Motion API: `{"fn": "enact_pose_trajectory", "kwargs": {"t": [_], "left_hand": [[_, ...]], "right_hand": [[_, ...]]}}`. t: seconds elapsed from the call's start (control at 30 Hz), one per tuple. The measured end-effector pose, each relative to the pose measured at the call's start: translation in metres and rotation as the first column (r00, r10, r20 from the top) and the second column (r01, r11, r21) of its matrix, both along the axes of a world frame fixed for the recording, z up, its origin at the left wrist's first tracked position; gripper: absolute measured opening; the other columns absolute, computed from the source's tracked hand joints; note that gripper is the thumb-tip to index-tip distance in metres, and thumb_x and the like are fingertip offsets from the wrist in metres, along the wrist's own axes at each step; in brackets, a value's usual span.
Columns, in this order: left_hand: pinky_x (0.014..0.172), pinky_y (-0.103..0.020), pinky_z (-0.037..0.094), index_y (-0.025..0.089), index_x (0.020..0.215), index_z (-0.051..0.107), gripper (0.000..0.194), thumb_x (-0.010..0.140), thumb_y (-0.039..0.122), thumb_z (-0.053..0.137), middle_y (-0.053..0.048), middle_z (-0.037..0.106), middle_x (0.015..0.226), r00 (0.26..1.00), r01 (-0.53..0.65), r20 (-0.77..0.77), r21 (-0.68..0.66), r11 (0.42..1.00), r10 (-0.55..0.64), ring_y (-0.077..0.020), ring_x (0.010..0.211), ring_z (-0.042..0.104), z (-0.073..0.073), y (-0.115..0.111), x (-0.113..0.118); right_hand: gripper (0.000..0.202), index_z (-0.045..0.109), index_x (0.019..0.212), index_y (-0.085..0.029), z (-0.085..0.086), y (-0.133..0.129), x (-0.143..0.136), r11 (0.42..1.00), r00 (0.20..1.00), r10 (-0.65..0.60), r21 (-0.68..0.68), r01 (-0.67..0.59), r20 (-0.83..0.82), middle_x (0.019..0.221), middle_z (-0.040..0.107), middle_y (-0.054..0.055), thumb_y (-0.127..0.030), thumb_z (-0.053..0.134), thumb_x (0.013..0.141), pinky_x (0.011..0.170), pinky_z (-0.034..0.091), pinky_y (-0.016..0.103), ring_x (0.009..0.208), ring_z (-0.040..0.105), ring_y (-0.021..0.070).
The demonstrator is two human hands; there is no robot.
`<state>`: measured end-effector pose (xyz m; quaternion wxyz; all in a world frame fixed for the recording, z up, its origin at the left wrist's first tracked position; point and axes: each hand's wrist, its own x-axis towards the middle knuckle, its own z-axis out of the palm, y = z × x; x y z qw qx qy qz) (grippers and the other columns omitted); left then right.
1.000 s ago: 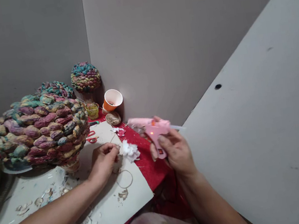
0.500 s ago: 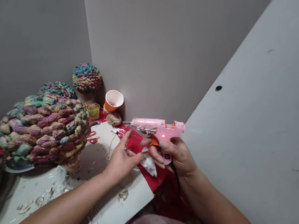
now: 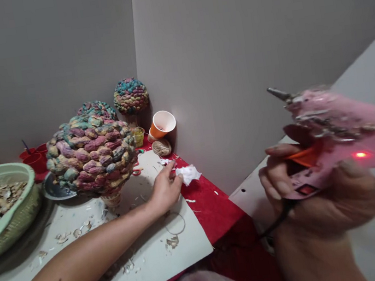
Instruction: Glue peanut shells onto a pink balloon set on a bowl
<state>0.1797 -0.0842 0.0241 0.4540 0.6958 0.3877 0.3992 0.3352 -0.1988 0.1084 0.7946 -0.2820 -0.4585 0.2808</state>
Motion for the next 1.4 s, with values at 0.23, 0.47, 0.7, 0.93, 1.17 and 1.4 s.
{"fn": "enact_pose_trajectory", "kwargs": {"t": [0.23, 0.47, 0.7, 0.93, 1.17, 1.4], "left_hand": [[0.096, -0.038, 0.048, 0.008, 0.114, 0.067, 0.035, 0.085, 0.013, 0.048, -0.015, 0.07, 0.116, 0.991, 0.115, -0.082, 0.074, 0.991, -0.108, -0.025, 0.106, 0.065, 0.005, -0.014, -0.021], [0.054, -0.022, 0.04, 0.015, 0.069, 0.062, 0.024, 0.089, 0.026, 0.056, 0.0, 0.062, 0.061, 0.955, 0.221, -0.224, 0.103, 0.97, -0.194, -0.0121, 0.058, 0.054, 0.011, -0.056, -0.097], [0.061, -0.022, 0.045, 0.019, 0.066, 0.047, 0.025, 0.087, 0.013, 0.059, 0.001, 0.06, 0.068, 0.959, -0.036, -0.222, 0.517, 0.855, 0.175, -0.0114, 0.064, 0.059, 0.015, -0.064, -0.193], [0.053, -0.021, 0.044, 0.021, 0.096, 0.058, 0.011, 0.087, 0.017, 0.059, 0.005, 0.061, 0.066, 0.883, -0.181, -0.259, 0.58, 0.794, 0.39, -0.0102, 0.052, 0.057, 0.005, -0.046, -0.218], [0.053, -0.023, 0.043, 0.021, 0.096, 0.064, 0.013, 0.086, 0.019, 0.057, 0.001, 0.063, 0.069, 0.885, -0.073, -0.307, 0.649, 0.757, 0.349, -0.0124, 0.054, 0.054, 0.009, -0.033, -0.205], [0.056, -0.027, 0.048, 0.017, 0.083, 0.071, 0.013, 0.08, 0.024, 0.06, -0.004, 0.067, 0.066, 0.881, -0.109, -0.359, 0.482, 0.87, 0.309, -0.0177, 0.057, 0.06, 0.004, -0.017, -0.191]], "right_hand": [[0.024, 0.067, 0.102, -0.02, -0.029, 0.011, -0.016, 0.978, 0.987, 0.035, -0.208, -0.001, 0.157, 0.091, 0.071, 0.008, -0.039, 0.064, 0.089, 0.043, 0.039, 0.028, 0.047, 0.051, 0.0123], [0.025, 0.066, 0.091, -0.02, -0.046, 0.018, -0.016, 0.957, 0.983, 0.105, -0.285, -0.059, 0.149, 0.088, 0.069, 0.007, -0.044, 0.06, 0.091, 0.042, 0.039, 0.027, 0.046, 0.051, 0.0124], [0.044, 0.068, 0.083, -0.015, -0.054, 0.028, -0.024, 0.772, 0.875, 0.399, -0.615, -0.161, 0.272, 0.057, 0.059, 0.003, -0.058, 0.058, 0.089, 0.052, 0.04, 0.026, 0.052, 0.052, 0.0138], [0.053, 0.065, 0.074, -0.014, -0.05, 0.043, -0.046, 0.644, 0.654, 0.635, -0.75, -0.154, 0.411, 0.058, 0.052, 0.001, -0.065, 0.056, 0.087, 0.047, 0.034, 0.024, 0.052, 0.043, 0.0113], [0.06, 0.057, 0.059, -0.018, -0.038, 0.054, -0.058, 0.678, 0.489, 0.657, -0.733, -0.05, 0.574, 0.057, 0.053, 0.002, -0.069, 0.049, 0.088, 0.049, 0.036, 0.025, 0.055, 0.046, 0.0139], [0.059, 0.055, 0.06, -0.018, -0.043, 0.067, -0.063, 0.646, 0.461, 0.693, -0.762, -0.053, 0.555, 0.058, 0.054, 0.002, -0.069, 0.047, 0.089, 0.051, 0.038, 0.025, 0.054, 0.048, 0.0134]]}}
